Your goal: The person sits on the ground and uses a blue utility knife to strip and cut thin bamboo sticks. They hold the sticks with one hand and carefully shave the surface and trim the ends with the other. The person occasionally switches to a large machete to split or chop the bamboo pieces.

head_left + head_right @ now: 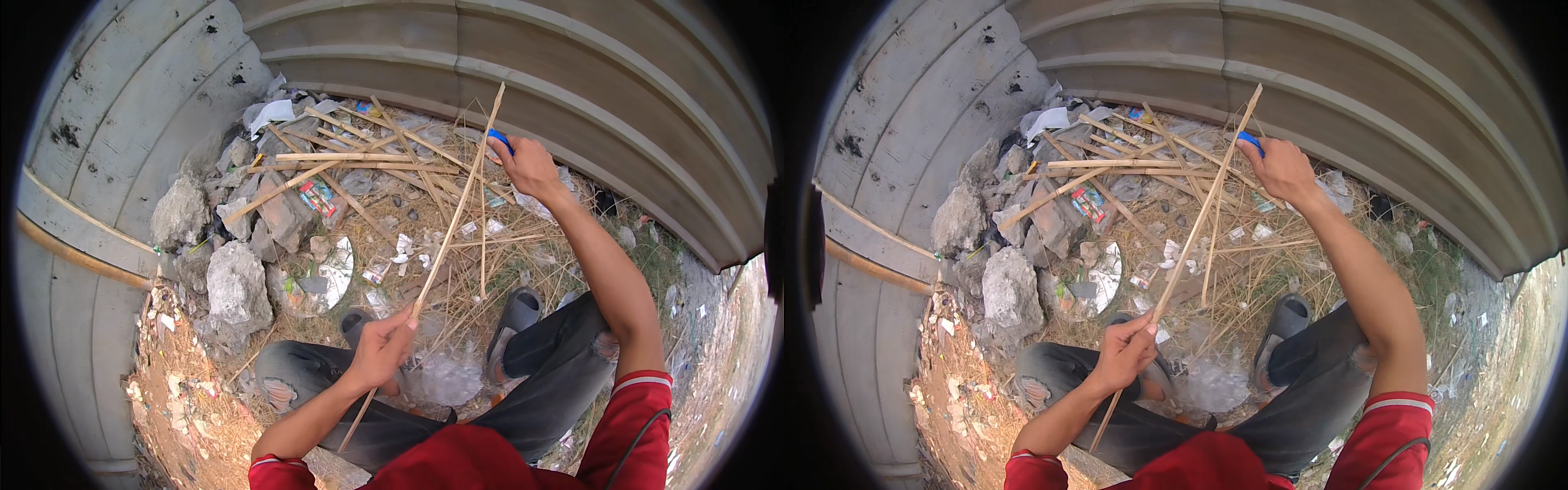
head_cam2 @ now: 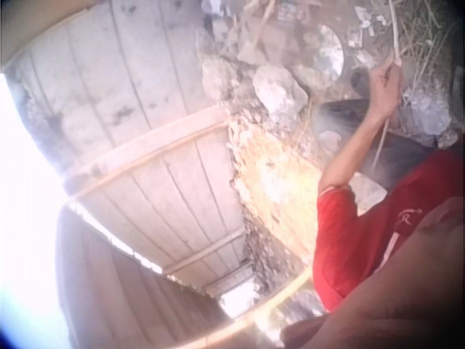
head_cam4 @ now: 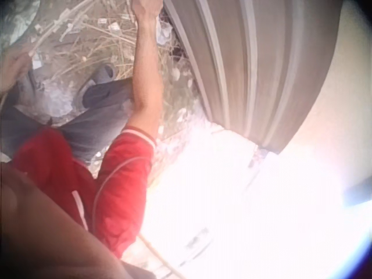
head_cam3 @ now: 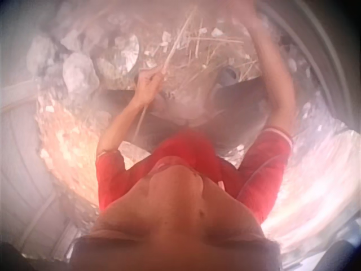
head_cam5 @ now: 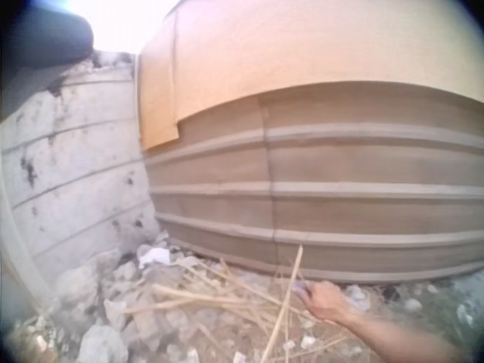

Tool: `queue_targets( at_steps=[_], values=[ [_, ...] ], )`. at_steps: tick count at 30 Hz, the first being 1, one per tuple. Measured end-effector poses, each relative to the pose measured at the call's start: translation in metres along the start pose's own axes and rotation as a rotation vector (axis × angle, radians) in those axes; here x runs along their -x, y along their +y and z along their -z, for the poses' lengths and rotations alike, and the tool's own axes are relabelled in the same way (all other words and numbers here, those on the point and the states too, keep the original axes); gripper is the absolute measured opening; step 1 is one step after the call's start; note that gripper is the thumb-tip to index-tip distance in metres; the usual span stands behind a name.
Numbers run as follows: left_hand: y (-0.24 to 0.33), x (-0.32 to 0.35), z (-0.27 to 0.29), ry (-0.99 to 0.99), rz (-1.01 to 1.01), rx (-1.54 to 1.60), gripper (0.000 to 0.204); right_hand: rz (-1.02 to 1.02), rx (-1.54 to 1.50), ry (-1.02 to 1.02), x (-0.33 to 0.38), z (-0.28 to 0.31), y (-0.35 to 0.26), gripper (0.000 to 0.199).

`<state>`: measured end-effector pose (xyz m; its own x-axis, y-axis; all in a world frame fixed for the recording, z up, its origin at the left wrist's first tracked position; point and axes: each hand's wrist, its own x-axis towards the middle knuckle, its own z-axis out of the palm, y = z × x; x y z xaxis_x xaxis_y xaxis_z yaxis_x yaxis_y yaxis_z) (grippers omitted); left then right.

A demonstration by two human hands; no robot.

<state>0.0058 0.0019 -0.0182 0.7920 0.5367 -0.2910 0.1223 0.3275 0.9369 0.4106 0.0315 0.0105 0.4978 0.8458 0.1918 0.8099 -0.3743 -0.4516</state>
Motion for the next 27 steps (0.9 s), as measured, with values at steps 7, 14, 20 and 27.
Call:
queue_targets(
  at_steps=[7,14,20,27],
  values=[
    [-0.022,0.046,0.014,-0.108,0.165,0.01,0.047,-0.399,0.035,0.261,-0.013,0.044,0.184,0.075],
    [0.002,0.021,0.019,0.206,-0.136,0.085,0.048,-0.083,0.136,-0.319,0.025,0.009,0.078,0.07],
    [0.02,-0.004,0.011,0.363,-0.23,0.121,0.05,0.245,-0.28,-0.507,0.075,0.01,-0.085,0.06],
    [0.025,-0.02,-0.003,0.349,-0.28,0.094,0.051,0.426,-0.268,-0.558,0.129,0.013,-0.147,0.052]
  ],
)
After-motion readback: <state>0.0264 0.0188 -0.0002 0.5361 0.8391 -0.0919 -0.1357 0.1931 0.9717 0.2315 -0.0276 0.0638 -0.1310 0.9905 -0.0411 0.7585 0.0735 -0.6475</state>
